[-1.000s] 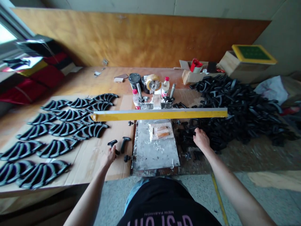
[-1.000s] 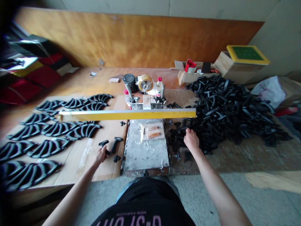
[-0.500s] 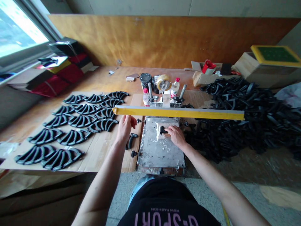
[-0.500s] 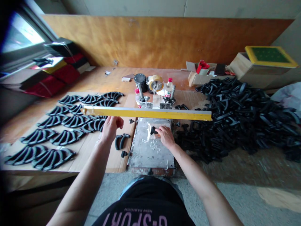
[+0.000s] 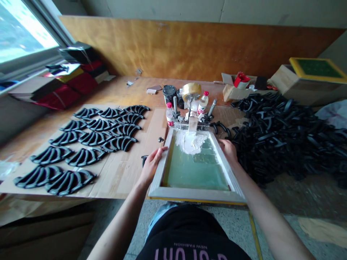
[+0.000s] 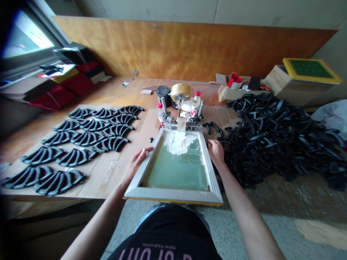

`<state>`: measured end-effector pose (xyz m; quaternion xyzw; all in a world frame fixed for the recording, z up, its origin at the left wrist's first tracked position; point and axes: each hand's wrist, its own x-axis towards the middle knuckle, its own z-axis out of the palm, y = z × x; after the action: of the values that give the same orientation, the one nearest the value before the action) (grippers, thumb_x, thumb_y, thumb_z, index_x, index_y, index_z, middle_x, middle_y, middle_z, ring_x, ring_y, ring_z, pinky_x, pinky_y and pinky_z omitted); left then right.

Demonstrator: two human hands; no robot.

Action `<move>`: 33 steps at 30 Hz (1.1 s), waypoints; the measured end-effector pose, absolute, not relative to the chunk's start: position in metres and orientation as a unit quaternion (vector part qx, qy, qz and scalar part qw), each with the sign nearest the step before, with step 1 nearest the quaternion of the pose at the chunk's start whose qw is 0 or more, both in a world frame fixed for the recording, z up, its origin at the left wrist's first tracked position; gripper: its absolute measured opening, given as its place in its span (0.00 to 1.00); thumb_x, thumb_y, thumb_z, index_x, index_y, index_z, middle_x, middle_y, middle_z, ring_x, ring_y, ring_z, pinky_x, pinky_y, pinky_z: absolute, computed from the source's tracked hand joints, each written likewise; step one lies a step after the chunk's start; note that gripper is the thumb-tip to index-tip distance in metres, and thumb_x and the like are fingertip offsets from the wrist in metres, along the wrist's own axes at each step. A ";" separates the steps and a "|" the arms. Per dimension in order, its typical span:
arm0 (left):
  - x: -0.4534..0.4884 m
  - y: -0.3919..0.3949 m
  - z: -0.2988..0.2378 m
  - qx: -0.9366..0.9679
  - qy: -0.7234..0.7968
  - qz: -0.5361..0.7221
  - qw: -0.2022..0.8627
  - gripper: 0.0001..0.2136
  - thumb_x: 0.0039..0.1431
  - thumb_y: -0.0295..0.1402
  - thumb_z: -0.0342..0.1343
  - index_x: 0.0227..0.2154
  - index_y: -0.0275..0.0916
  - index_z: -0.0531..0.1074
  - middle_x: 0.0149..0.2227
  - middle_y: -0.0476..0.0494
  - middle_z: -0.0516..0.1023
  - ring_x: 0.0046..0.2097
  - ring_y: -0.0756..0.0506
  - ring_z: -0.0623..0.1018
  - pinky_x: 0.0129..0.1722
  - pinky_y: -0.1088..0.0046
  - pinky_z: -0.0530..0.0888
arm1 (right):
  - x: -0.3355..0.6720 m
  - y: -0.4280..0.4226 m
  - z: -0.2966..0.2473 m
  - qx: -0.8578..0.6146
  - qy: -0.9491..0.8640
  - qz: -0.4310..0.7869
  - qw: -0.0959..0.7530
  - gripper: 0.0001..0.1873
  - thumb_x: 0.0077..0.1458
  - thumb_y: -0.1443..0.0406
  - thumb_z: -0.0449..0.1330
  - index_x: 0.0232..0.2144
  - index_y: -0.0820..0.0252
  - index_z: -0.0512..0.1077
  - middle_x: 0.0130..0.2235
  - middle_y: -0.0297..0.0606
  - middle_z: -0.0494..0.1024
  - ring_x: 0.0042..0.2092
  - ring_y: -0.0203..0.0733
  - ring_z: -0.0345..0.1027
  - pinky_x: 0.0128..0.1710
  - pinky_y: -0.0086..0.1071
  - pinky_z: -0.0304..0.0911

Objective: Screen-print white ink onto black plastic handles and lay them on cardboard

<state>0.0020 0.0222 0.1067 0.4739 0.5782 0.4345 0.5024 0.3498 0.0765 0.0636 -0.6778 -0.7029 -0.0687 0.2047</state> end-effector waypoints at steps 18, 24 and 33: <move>0.003 0.013 0.012 0.454 0.619 0.360 0.530 0.32 0.56 0.50 0.53 0.60 0.37 0.64 0.42 0.42 0.79 0.43 0.43 0.78 0.42 0.70 0.73 | 0.271 0.082 0.083 -0.348 -0.933 0.065 0.070 0.09 0.50 0.77 0.54 0.31 0.61 0.69 0.34 0.41 0.74 0.40 0.44 0.65 0.40 0.33 0.59; 0.002 0.013 0.013 0.444 0.612 0.372 0.538 0.32 0.54 0.50 0.55 0.59 0.38 0.64 0.40 0.42 0.80 0.40 0.44 0.79 0.38 0.71 0.73 | 0.268 0.084 0.082 -0.391 -0.906 0.078 0.145 0.07 0.53 0.74 0.56 0.28 0.59 0.70 0.32 0.38 0.73 0.38 0.42 0.65 0.38 0.32 0.59; 0.001 0.010 0.039 0.412 0.609 0.369 0.568 0.33 0.53 0.48 0.57 0.60 0.40 0.62 0.31 0.46 0.78 0.30 0.48 0.76 0.27 0.76 0.70 | 0.264 0.095 0.084 -0.424 -0.881 0.087 0.190 0.06 0.56 0.66 0.60 0.38 0.57 0.74 0.36 0.37 0.77 0.40 0.42 0.69 0.40 0.32 0.62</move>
<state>0.0011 0.0105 0.0387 0.4122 0.6088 0.3693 0.5683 0.2643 0.0946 0.0842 -0.4244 -0.8809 0.0875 0.1902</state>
